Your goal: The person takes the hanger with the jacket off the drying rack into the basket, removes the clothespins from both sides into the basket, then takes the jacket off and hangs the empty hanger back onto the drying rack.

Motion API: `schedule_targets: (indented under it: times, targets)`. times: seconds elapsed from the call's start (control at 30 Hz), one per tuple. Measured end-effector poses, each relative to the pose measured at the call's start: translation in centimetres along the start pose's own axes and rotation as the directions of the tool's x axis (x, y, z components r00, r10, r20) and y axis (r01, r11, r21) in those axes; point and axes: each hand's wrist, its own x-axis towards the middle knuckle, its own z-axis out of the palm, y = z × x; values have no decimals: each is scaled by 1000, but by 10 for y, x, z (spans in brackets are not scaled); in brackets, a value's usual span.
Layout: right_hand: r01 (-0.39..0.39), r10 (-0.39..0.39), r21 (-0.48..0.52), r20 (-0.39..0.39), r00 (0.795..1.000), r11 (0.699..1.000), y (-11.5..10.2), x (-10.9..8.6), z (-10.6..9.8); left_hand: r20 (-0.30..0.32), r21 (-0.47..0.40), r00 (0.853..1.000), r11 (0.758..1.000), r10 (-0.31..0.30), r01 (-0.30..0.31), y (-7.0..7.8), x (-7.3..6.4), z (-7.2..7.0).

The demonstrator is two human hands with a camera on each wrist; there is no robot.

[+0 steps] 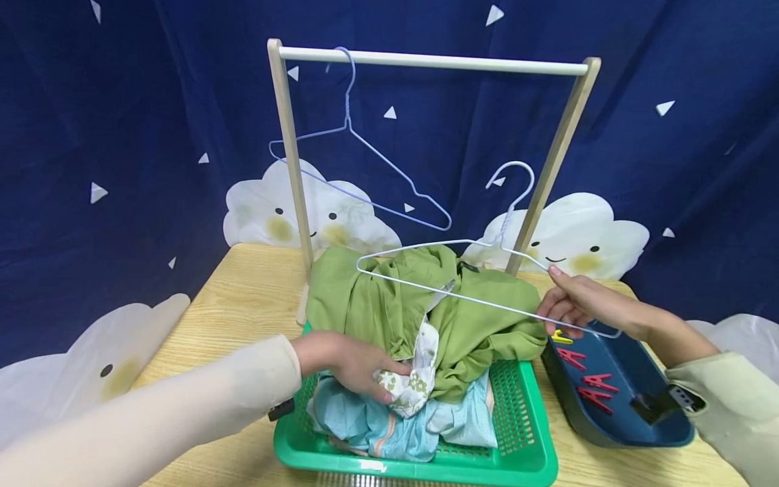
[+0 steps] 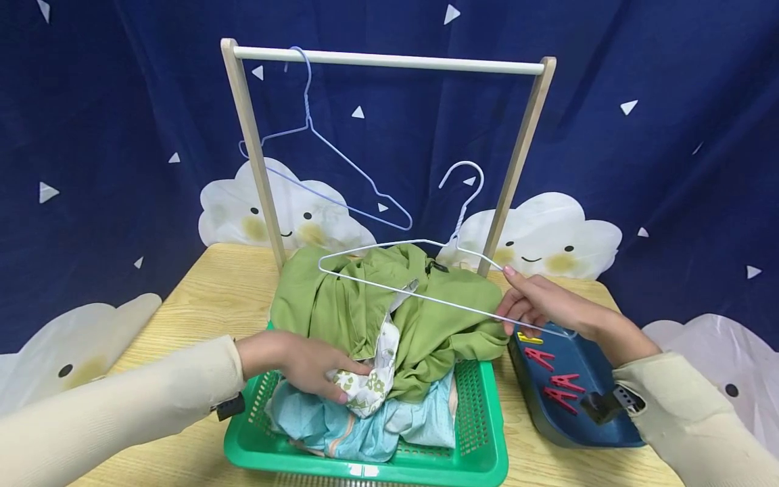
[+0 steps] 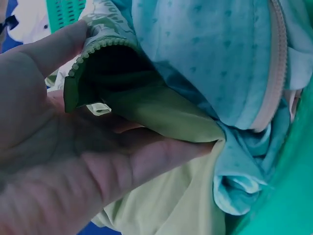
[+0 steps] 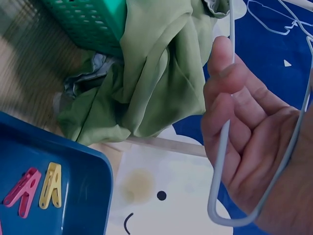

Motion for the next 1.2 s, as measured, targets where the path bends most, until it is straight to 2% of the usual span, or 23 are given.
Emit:
schedule_targets:
  times: [0.3, 0.5, 0.7, 0.9, 1.07, 1.2]
  targets:
    - [-92, 93, 37, -20, 995, 995, 8, 2, -4, 28, 75, 995, 993, -95, 93, 6, 6, 9]
    - [-133, 135, 62, -32, 990, 989, 16, 1, -9, 85, 31, 987, 991, -136, 133, 5, 8, 16]
    - [-162, 165, 69, -51, 985, 984, 22, 2, -14, 102, 43, 987, 992, -123, 120, 4, 6, 16]
    - [-170, 174, 61, -65, 983, 984, 26, 3, -16, 124, -6, 987, 995, -98, 100, 0, 1, 12]
    - [-182, 186, 55, -87, 979, 982, 28, 3, -19, 91, -23, 992, 996, -85, 87, -2, -7, 9]
    - [-186, 191, 56, -98, 977, 981, 27, 4, -20, 55, -30, 997, 998, -52, 54, -6, -9, 7]
